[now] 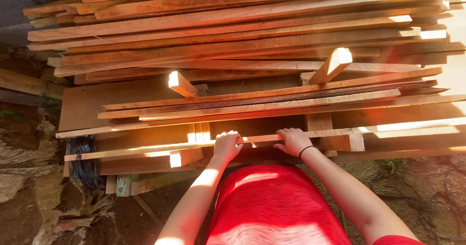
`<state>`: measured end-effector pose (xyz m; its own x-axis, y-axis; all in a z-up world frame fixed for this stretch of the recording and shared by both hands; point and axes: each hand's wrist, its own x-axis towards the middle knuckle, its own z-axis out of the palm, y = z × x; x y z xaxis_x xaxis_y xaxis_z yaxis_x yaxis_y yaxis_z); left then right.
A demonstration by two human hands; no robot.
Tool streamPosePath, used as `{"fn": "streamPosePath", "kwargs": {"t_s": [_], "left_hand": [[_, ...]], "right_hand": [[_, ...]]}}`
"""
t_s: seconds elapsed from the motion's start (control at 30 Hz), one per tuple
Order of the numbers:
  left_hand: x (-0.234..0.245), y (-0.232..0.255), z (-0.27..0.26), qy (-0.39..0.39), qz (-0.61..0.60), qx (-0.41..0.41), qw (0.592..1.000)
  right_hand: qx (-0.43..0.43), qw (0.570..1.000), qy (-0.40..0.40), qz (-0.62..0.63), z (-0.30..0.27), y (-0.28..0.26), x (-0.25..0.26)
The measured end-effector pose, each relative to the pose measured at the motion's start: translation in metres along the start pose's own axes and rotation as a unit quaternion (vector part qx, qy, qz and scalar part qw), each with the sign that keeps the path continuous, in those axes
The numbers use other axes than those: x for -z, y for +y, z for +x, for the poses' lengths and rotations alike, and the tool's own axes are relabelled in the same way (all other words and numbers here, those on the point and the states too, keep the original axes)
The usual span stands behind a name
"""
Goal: Bundling thin wood strips together with wire using pliers.
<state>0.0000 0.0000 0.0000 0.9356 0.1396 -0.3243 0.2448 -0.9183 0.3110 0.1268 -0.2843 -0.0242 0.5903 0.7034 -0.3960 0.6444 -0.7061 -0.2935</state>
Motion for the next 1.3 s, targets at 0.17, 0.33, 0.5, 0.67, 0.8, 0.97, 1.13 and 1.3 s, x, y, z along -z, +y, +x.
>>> {"fn": "streamPosePath", "kwargs": {"t_s": [0.17,0.33,0.5,0.67,0.8,0.97,1.13,1.3], "left_hand": [[0.033,0.008,0.004,0.071,-0.011,-0.02,0.997],[0.022,-0.003,0.017,0.161,0.079,-0.034,0.983],[-0.003,-0.012,0.03,0.174,0.106,-0.013,0.979],[-0.011,-0.023,0.041,0.167,0.116,-0.011,0.979],[-0.027,-0.033,0.042,0.159,0.118,-0.004,0.98],[-0.041,-0.052,0.048,0.144,0.115,-0.004,0.983],[-0.065,-0.075,0.063,0.11,0.121,0.019,0.986],[-0.083,-0.094,0.084,-0.005,0.117,0.038,0.992]], "right_hand": [[0.009,0.989,0.15,0.011,-0.004,-0.027,0.058],[-0.001,0.95,0.306,-0.061,0.022,-0.012,0.035],[0.002,0.932,0.345,-0.106,0.04,-0.001,0.012],[0.025,0.918,0.374,-0.131,0.046,0.001,0.031],[0.0,0.934,0.337,-0.119,0.047,0.009,0.009],[-0.036,0.954,0.283,-0.095,0.044,0.01,0.009],[-0.043,0.963,0.237,-0.121,0.042,0.014,0.014],[-0.061,0.993,0.062,-0.081,0.043,0.013,0.03]]}}
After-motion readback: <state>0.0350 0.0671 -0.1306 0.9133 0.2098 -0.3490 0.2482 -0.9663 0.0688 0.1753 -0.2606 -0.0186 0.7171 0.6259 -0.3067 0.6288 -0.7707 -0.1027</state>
